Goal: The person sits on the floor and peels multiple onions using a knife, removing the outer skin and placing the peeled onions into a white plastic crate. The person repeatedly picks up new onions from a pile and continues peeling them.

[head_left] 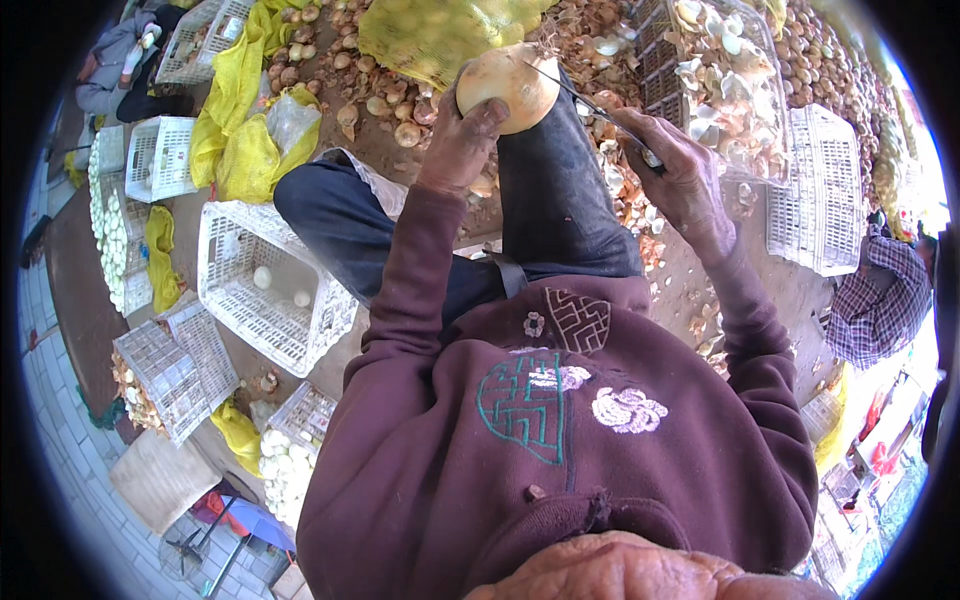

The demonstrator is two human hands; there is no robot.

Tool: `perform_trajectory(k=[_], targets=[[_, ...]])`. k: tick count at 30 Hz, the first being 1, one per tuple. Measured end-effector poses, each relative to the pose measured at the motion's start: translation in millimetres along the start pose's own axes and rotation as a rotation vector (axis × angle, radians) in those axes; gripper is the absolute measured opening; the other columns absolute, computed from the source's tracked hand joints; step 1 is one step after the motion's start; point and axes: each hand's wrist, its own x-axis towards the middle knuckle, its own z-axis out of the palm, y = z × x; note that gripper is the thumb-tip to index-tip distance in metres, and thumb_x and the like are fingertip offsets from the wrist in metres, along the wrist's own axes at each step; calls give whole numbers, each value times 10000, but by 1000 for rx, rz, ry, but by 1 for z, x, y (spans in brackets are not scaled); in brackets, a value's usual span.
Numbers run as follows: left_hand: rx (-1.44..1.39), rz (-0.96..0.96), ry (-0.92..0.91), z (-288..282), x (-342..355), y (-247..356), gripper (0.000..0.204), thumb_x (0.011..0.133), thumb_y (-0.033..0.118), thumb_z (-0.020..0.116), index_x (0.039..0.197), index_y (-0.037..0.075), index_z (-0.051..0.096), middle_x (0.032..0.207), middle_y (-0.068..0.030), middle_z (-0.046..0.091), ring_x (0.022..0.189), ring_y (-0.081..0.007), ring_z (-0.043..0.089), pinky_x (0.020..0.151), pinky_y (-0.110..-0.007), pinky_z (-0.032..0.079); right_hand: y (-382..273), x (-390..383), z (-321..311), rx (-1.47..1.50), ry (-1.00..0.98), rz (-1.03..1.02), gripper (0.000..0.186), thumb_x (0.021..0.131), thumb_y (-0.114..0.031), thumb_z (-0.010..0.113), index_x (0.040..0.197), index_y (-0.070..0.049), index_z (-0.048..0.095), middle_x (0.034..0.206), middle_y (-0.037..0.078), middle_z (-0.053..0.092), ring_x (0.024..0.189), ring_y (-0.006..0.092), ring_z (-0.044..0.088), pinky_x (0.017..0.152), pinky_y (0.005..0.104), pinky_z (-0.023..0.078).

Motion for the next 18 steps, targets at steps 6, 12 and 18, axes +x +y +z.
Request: perform_trajectory(k=[6, 12, 18], targets=[[63, 29, -47, -1, 4, -3, 544, 746, 102, 696, 1226, 31, 451, 1103, -70, 545, 1009, -170, 541, 870, -307, 458, 1, -6, -8, 9, -45, 11, 257, 819, -28, 641, 1071, -72, 624, 960, 114, 675, 795, 235, 669, 675, 299, 528], [523, 357, -55, 4, 8, 8, 575, 637, 184, 769, 1125, 34, 504, 1011, -55, 589, 905, -130, 577, 783, -268, 497, 8, -17, -9, 97, -168, 59, 233, 823, -16, 613, 1052, -61, 618, 819, 146, 654, 688, 220, 655, 596, 302, 488], [990, 718, -102, 2, 11, 29, 596, 604, 271, 800, 1073, 38, 517, 1018, -54, 597, 865, -161, 601, 764, -296, 513, 1, -11, -12, 86, -200, 98, 200, 829, -40, 592, 1024, -77, 614, 740, 169, 615, 625, 256, 627, 560, 348, 474]])
